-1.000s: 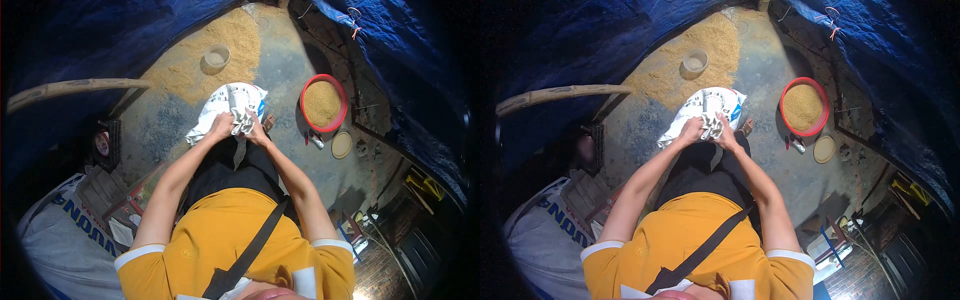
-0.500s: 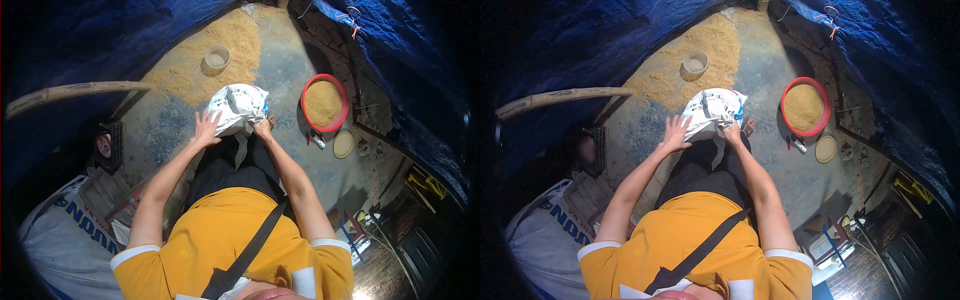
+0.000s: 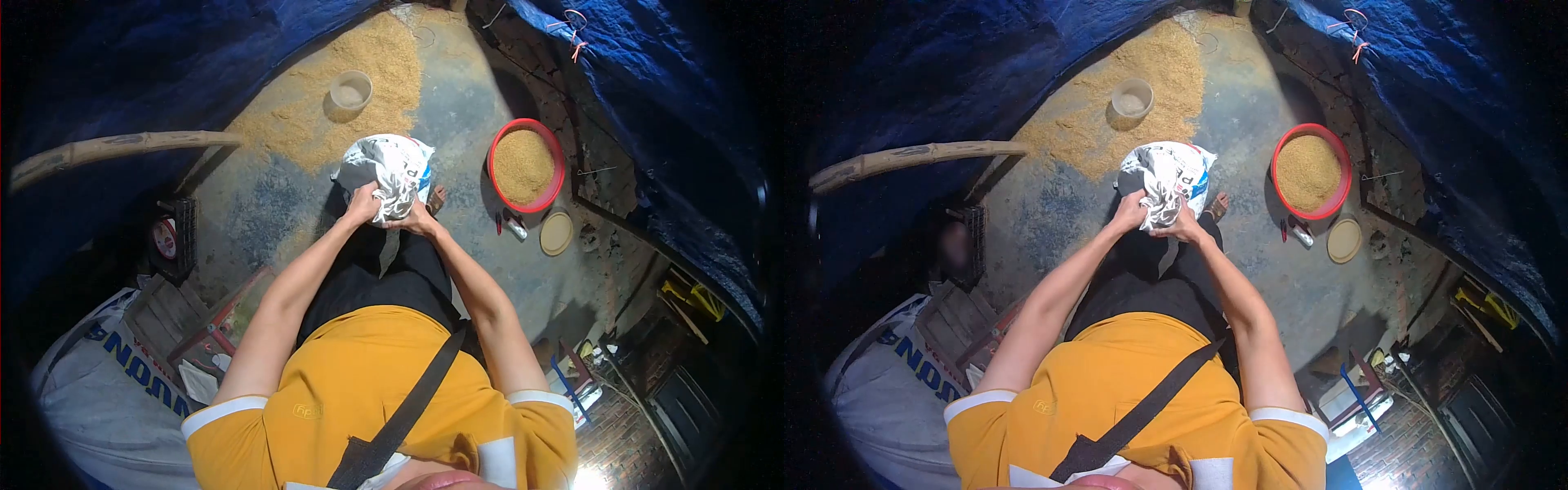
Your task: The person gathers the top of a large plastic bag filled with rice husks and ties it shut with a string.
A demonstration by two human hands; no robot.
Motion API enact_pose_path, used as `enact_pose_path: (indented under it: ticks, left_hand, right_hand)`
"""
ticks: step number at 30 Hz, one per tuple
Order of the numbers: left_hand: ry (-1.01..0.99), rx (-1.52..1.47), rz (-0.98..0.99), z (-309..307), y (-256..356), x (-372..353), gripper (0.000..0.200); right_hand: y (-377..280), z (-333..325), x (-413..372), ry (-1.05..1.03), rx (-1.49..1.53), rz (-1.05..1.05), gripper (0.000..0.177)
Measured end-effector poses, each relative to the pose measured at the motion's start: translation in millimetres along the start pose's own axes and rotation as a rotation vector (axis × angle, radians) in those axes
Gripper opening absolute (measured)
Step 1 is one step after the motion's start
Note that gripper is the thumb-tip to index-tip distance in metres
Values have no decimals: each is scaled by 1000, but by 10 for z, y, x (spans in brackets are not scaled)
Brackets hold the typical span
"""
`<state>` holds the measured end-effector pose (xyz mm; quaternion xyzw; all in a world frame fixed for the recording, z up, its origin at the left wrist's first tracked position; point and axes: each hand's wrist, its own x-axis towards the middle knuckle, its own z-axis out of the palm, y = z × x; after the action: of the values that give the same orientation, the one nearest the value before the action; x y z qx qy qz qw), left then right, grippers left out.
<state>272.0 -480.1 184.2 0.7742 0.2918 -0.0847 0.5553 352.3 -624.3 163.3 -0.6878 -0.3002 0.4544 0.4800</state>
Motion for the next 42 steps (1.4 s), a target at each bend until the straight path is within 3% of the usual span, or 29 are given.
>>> enact_pose_path:
  ticks: [3, 4, 6, 8, 10, 12, 13, 14, 16, 17, 19, 22, 23, 25, 26, 28, 29, 32, 34, 36, 37, 40, 42]
  left_hand:
    - [-124, 62, -82, -12, 28, -23, 27]
    - [-185, 88, -123, -24, 20, -32, 28]
    - [-210, 70, -104, -21, -104, -33, 31]
    - [-381, -216, -183, -12, -179, 0, 33]
    - [-472, -222, -202, -35, -180, 43, 41]
    - [-252, -105, -50, -73, -136, 29, 57]
    - [-255, -30, -84, -266, 171, -58, 79]
    - [-250, -33, -85, -346, 323, -141, 79]
    - [12, 409, 233, -400, 476, -277, 87]
    - [-111, 535, 181, -370, 463, -287, 89]
    - [-112, 472, 187, -160, 321, -193, 89]
    - [-13, 379, 318, 122, 28, -33, 78]
    - [-54, 330, 248, 136, 11, -34, 70]
    - [-64, 226, 41, 39, 114, -95, 50]
    - [-61, 227, 48, 12, 66, -96, 50]
    - [45, 70, 30, 44, -181, -53, 49]
    - [-19, 92, -33, 65, -297, 21, 54]
    - [3, -30, -14, 48, -259, 47, 63]
    - [-45, -25, -25, 97, -311, 129, 74]
    - [-97, -303, -233, 214, -223, 126, 81]
    - [-90, -418, -245, 144, 1, 41, 86]
    - [-56, -513, -301, 110, 122, -62, 89]
    - [0, -431, -228, 93, 14, -92, 91]
  right_hand:
    - [-146, 118, -86, 223, -300, 7, 126]
    - [-101, 166, -79, 279, -245, -57, 113]
    - [-42, 210, -40, 336, -251, 7, 90]
    - [2, 153, -15, 365, -276, 172, 65]
    - [-285, 57, 7, 409, -234, 321, 46]
    - [-29, 40, 58, 426, -195, 362, 43]
    - [94, 41, 54, 423, -200, 361, 43]
    - [197, 56, 61, 418, -200, 312, 43]
    - [190, 81, 92, 407, -199, 257, 43]
    - [188, 100, 95, 380, -157, 247, 43]
    - [-10, 153, 58, 420, -40, 298, 41]
    - [193, 163, 68, 421, -62, 366, 49]
    - [228, 149, 54, 415, -67, 367, 49]
    - [198, 92, 87, 188, -2, 287, 63]
    - [173, 129, 86, 192, -5, 281, 63]
    - [-3, 241, 18, 296, 22, 67, 77]
    - [78, 286, 34, 322, -99, 97, 88]
    - [-324, 248, -53, 414, -247, 106, 87]
    - [-251, 246, -29, 422, -304, 52, 85]
    - [-34, 256, 31, 344, -265, 179, 82]
    - [-21, 246, 64, 323, -178, 222, 80]
    - [18, 219, 92, 304, 10, 281, 84]
    - [-39, 223, 74, 274, 173, 289, 92]
